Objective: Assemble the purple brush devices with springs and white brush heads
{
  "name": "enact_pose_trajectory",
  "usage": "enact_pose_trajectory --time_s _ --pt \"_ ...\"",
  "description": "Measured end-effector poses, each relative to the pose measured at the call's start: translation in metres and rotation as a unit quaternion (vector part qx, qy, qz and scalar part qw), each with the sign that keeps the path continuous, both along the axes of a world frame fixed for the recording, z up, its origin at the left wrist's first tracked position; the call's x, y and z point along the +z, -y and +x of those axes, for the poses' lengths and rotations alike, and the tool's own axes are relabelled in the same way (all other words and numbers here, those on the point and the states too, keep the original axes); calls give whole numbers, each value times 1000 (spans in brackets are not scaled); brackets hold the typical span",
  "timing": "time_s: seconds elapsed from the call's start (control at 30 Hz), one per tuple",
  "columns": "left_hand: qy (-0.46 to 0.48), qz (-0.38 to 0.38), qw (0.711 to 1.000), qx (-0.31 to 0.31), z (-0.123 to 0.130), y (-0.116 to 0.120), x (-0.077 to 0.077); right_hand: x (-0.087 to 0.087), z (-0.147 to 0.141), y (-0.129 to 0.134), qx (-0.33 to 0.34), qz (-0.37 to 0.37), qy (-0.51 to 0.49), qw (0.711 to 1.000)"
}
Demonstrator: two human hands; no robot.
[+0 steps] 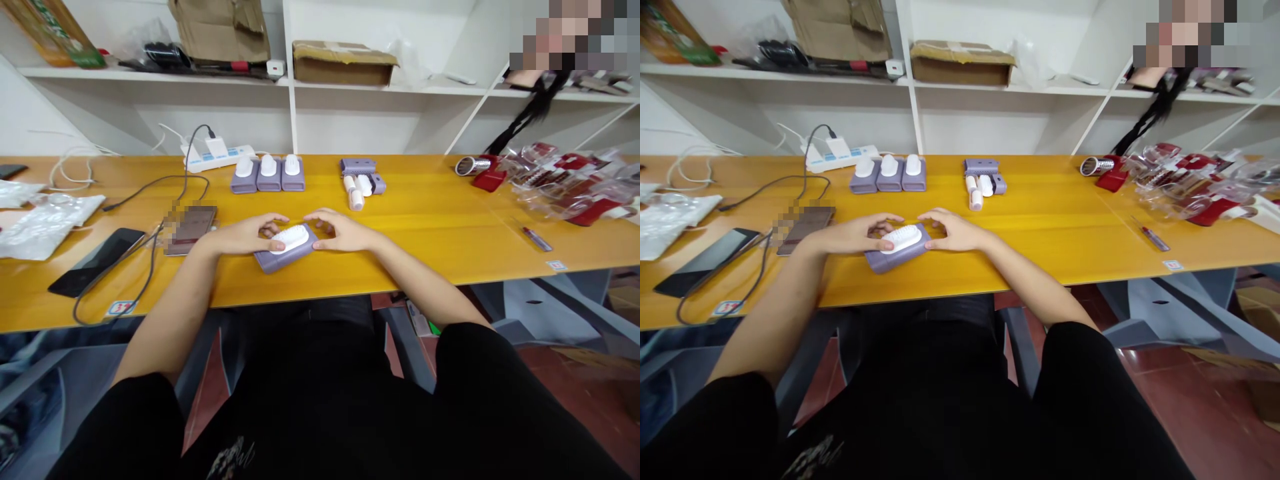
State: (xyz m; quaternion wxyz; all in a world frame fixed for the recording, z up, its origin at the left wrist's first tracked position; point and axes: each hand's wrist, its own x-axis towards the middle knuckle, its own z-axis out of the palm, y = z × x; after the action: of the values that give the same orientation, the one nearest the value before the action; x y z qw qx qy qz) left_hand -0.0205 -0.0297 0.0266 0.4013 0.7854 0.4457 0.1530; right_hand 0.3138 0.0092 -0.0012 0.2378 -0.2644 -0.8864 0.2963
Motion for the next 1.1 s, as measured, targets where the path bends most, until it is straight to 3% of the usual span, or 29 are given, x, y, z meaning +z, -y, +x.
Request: enact_pose_trajectory --time_s 0.27,0.47,0.6,0.73,0.87,1.1 --pt "92 -6 996 0 9 -4 -14 -5 3 -8 51 28 -9 998" --pt "122 19 992 -14 13 -2 -19 -10 3 -16 -5 62 -16 998" --pt "112 36 993 -8 20 2 -20 -6 7 -14 -1 68 -2 998" --pt "74 39 995 -48 23 7 -11 4 4 -5 7 102 -9 995" --pt "11 126 991 -38 19 9 -4 12 -7 1 22 114 12 993" --pt "-4 146 989 -2 33 5 -19 18 -6 4 -18 73 27 997"
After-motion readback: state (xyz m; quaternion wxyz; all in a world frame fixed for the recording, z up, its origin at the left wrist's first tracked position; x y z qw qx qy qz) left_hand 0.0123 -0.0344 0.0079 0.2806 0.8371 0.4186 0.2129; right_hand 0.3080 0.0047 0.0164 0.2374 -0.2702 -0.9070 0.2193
